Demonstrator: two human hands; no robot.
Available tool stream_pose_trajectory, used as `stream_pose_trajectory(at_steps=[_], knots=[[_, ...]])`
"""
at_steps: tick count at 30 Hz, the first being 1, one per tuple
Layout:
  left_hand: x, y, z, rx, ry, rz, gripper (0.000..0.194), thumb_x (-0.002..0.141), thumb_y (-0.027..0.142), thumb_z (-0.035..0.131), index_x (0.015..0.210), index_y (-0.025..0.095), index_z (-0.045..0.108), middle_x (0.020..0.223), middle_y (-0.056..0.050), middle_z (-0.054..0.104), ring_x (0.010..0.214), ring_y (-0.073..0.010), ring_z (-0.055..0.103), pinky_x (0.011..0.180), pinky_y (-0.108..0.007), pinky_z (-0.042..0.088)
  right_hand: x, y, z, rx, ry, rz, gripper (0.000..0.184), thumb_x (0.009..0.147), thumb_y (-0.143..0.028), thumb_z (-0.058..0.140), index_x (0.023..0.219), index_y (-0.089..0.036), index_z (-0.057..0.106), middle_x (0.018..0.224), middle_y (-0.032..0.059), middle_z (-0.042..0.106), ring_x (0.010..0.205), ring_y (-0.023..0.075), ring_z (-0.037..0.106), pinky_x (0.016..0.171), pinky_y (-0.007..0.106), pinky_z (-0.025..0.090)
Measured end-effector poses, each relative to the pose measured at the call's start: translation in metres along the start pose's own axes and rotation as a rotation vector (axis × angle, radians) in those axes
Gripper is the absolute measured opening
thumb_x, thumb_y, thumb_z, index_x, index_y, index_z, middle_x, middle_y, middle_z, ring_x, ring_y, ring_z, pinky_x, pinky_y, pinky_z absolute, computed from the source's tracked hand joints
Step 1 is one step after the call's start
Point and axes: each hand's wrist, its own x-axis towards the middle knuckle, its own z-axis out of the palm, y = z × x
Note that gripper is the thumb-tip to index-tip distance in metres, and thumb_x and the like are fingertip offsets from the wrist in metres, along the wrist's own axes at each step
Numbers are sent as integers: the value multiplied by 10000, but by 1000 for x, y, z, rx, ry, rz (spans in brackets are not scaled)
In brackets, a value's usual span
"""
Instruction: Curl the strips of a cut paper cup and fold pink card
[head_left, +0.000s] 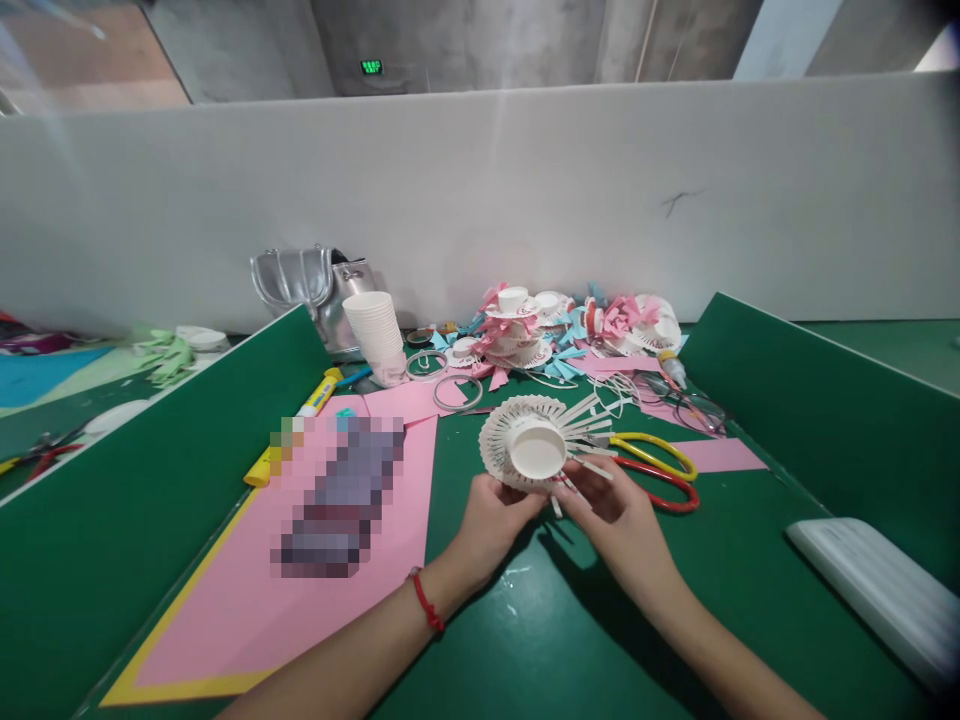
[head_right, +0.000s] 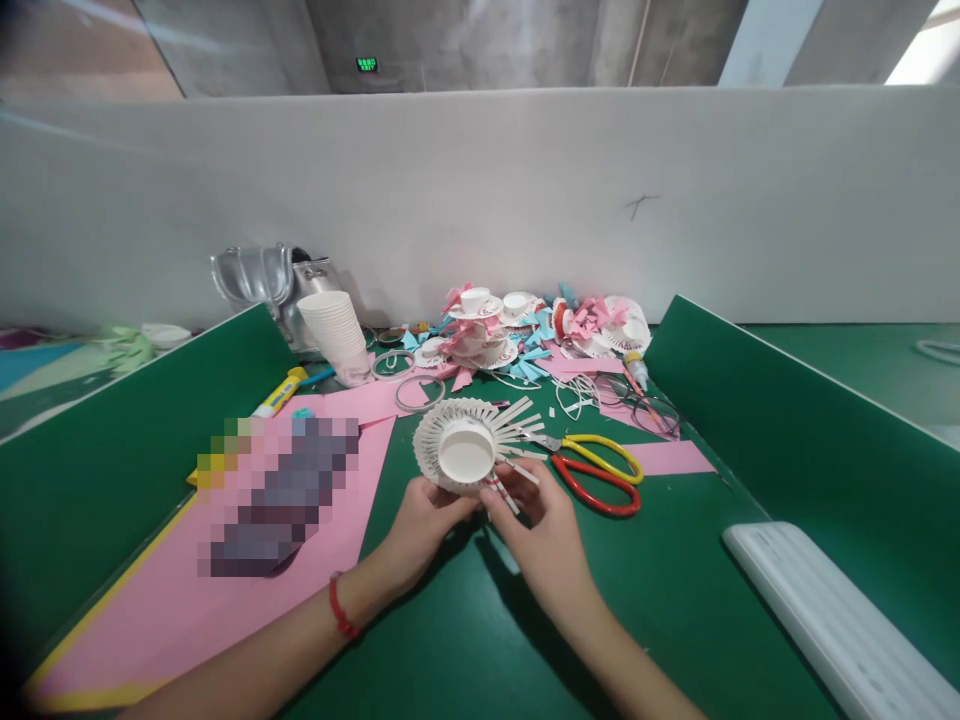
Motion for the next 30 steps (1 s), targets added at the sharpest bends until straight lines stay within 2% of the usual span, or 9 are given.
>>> stream_pose_trajectory(at_steps=[4,10,16,22,30], knots=[[0,0,-1,31,17,-17,97,540,174,673,566,109,604,504,21,545,475,-70,433,484,-191,348,5,-1,-4,21,30,97,196,551,-256,716,641,-165,567,634,5,612,630,142,585,609,251,476],[0,-3,-4,103,4,-8,163,569,236,679,597,90,613,538,1,552,475,-67,416,465,-194,318,5,-8,-3,59,113,217,258,468,-282,757,581,-150,566,549,-9,596,541,128,569,572,247,464],[4,-10,-11,109,18,42,208,679,293,600,602,100,611,566,-26,566,529,-94,457,521,-216,344,6,-14,-4,51,171,229,278,435,-299,764,563,-154,565,533,-9,586,536,134,566,575,259,466],[4,-12,-14,142,36,41,214,651,298,624,550,109,621,528,-27,564,520,-111,471,510,-224,348,7,-11,-7,11,192,206,310,423,-346,763,584,-161,573,562,8,609,547,151,578,597,294,472],[0,-2,-6,166,-26,37,206,607,298,655,562,102,613,485,1,530,468,-89,438,468,-209,333,5,-13,-4,15,157,214,302,428,-330,765,571,-157,564,553,0,602,542,137,569,572,264,464]])
